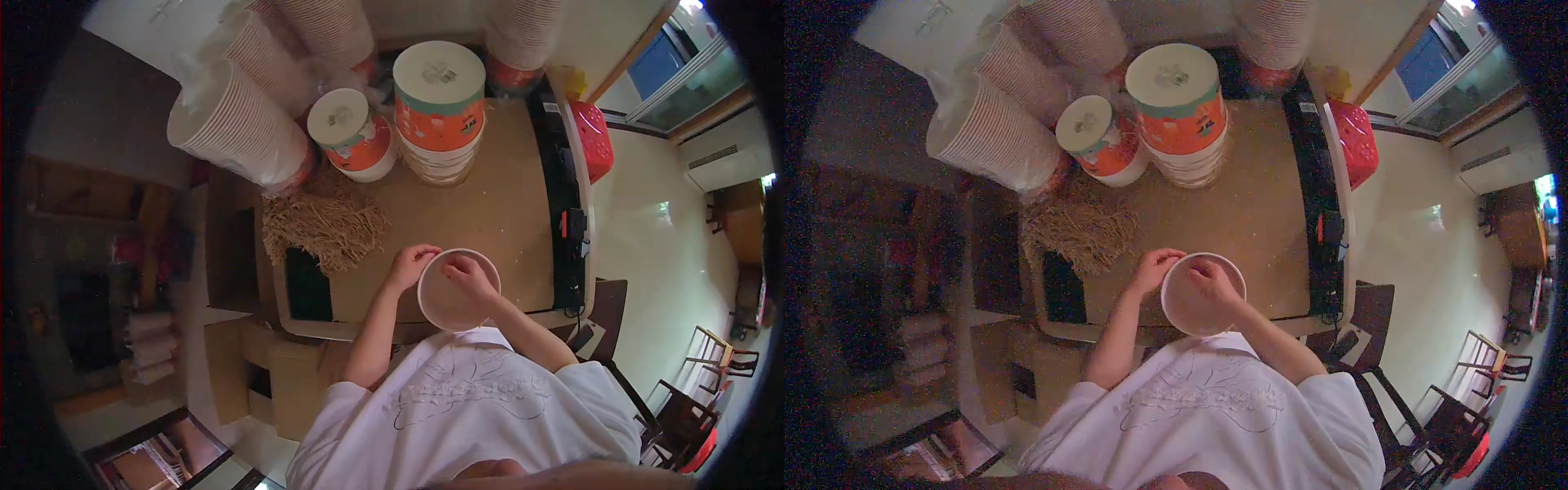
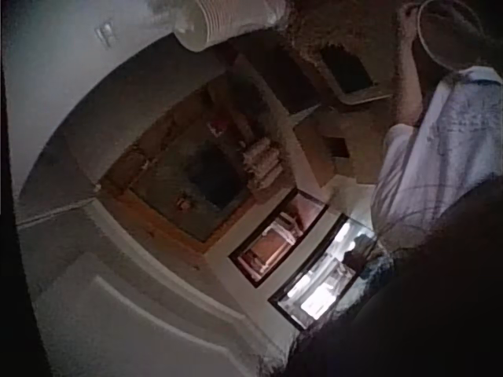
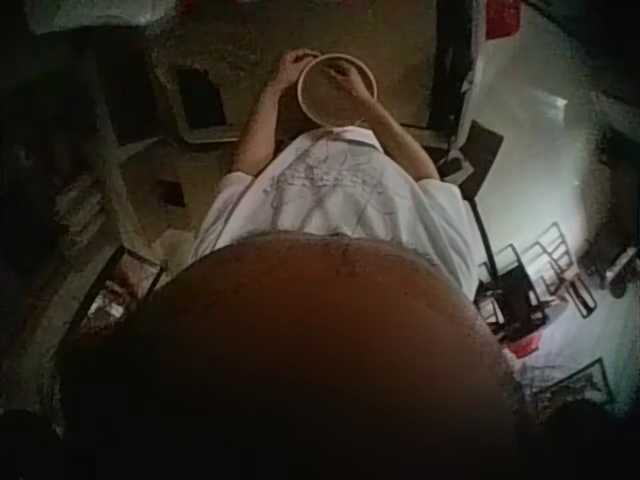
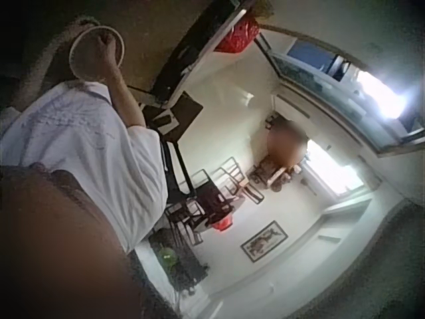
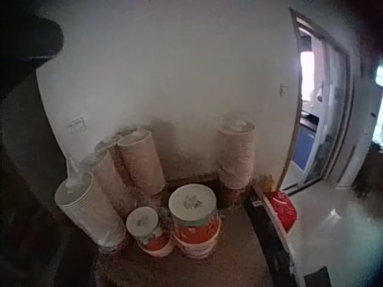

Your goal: Packing paper containers with shredded material in a manufacturing environment.

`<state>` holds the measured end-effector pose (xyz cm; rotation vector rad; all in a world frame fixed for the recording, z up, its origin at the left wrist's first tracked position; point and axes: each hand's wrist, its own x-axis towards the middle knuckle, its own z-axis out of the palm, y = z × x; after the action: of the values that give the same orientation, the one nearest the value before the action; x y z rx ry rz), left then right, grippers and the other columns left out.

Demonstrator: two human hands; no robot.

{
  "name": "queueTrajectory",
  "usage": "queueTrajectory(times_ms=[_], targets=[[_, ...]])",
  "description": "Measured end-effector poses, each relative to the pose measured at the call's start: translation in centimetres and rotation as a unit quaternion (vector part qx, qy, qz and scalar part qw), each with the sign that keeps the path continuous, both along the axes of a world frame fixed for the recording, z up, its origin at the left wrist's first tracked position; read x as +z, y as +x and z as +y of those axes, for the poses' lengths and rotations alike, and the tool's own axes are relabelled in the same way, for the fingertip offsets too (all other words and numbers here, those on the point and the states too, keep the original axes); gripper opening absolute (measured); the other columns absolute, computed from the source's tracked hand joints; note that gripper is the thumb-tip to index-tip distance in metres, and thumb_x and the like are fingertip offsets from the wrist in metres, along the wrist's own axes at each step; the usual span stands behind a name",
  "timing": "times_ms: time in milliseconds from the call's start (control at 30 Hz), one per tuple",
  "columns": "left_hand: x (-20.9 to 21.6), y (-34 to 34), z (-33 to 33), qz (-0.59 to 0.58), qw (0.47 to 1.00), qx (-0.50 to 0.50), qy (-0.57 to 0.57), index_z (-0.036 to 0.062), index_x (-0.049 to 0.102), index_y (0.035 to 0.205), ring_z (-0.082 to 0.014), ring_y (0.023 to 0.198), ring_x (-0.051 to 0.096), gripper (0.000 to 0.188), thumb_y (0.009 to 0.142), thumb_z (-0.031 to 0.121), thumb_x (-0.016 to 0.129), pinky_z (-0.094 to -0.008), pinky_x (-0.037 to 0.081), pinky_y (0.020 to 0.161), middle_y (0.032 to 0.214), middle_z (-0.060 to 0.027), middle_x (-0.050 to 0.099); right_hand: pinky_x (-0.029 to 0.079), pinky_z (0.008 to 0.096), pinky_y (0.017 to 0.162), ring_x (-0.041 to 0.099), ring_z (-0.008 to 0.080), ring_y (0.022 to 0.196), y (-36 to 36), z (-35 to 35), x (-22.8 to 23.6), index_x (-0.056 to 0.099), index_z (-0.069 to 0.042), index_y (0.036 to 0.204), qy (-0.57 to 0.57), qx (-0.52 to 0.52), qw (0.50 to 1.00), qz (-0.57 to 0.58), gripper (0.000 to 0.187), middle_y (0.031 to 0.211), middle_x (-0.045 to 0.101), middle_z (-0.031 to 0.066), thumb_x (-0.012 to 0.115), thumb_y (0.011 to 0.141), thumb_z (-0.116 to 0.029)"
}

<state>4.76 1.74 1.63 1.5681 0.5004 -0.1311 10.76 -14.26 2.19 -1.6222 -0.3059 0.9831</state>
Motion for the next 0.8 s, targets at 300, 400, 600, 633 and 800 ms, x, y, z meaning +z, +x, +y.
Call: queueTrajectory(times_ms=[300, 400, 600, 633, 800], targets=[[-0.4, 0.2, 0.0, -0.021, 0.999, -0.026, 0.029, 0.0025, 0.062, 0.094, -0.0113, 0.075, 0.058, 0.02, 0.079, 0.005, 0.048, -0.0251, 0.046, 0.069, 0.083, -0.0069, 0.064, 0.04, 0.0219, 0.066, 0.048, 0.008, 0.074, -0.1, -0.2, -2.0, 0.057, -0.002, 0.09, 0.036, -0.008, 0.999, 0.02, 0.017, 0.079, 0.055, -0.0003, 0.052, 0.081, -0.015], [-0.7, -0.1, 0.2, -0.034, 0.999, -0.028, 0.031, 0.0026, 0.062, 0.094, -0.0113, 0.076, 0.059, 0.021, 0.079, 0.004, 0.047, -0.0252, 0.046, 0.069, 0.083, -0.0072, 0.064, 0.041, 0.0219, 0.066, 0.05, 0.0082, 0.073, -0.1, 0.1, -1.0, 0.057, -0.002, 0.09, 0.011, 0.001, 1.0, 0.012, 0.016, 0.08, 0.056, 0.0002, 0.052, 0.082, -0.015], [-0.1, 0.1, 0.1, -0.03, 0.999, -0.033, 0.027, 0.0026, 0.062, 0.093, -0.0109, 0.076, 0.059, 0.022, 0.078, 0.003, 0.046, -0.0252, 0.046, 0.07, 0.083, -0.0072, 0.064, 0.042, 0.022, 0.067, 0.051, 0.0088, 0.074, -0.2, 0.0, -2.4, 0.056, -0.002, 0.092, 0.047, -0.009, 0.999, 0.026, 0.017, 0.081, 0.056, 0.0014, 0.052, 0.083, -0.015], [-0.1, 0.2, 0.1, -0.03, 0.999, -0.033, 0.027, 0.0026, 0.062, 0.093, -0.0109, 0.076, 0.059, 0.022, 0.078, 0.003, 0.046, -0.0252, 0.046, 0.07, 0.083, -0.0072, 0.064, 0.042, 0.022, 0.067, 0.051, 0.0088, 0.074, -0.2, -0.1, -2.4, 0.056, -0.002, 0.092, 0.047, -0.009, 0.999, 0.026, 0.017, 0.081, 0.056, 0.0014, 0.052, 0.083, -0.015], [0.6, 0.3, 0.1, -0.027, 0.999, -0.039, 0.019, 0.0023, 0.062, 0.094, -0.0107, 0.076, 0.058, 0.024, 0.077, 0.001, 0.045, -0.0245, 0.046, 0.07, 0.083, -0.0072, 0.064, 0.042, 0.022, 0.068, 0.051, 0.009, 0.074, 0.0, -0.1, -2.2, 0.056, -0.001, 0.09, 0.061, -0.007, 0.996, 0.059, 0.016, 0.079, 0.056, 0.0013, 0.051, 0.083, -0.014]])
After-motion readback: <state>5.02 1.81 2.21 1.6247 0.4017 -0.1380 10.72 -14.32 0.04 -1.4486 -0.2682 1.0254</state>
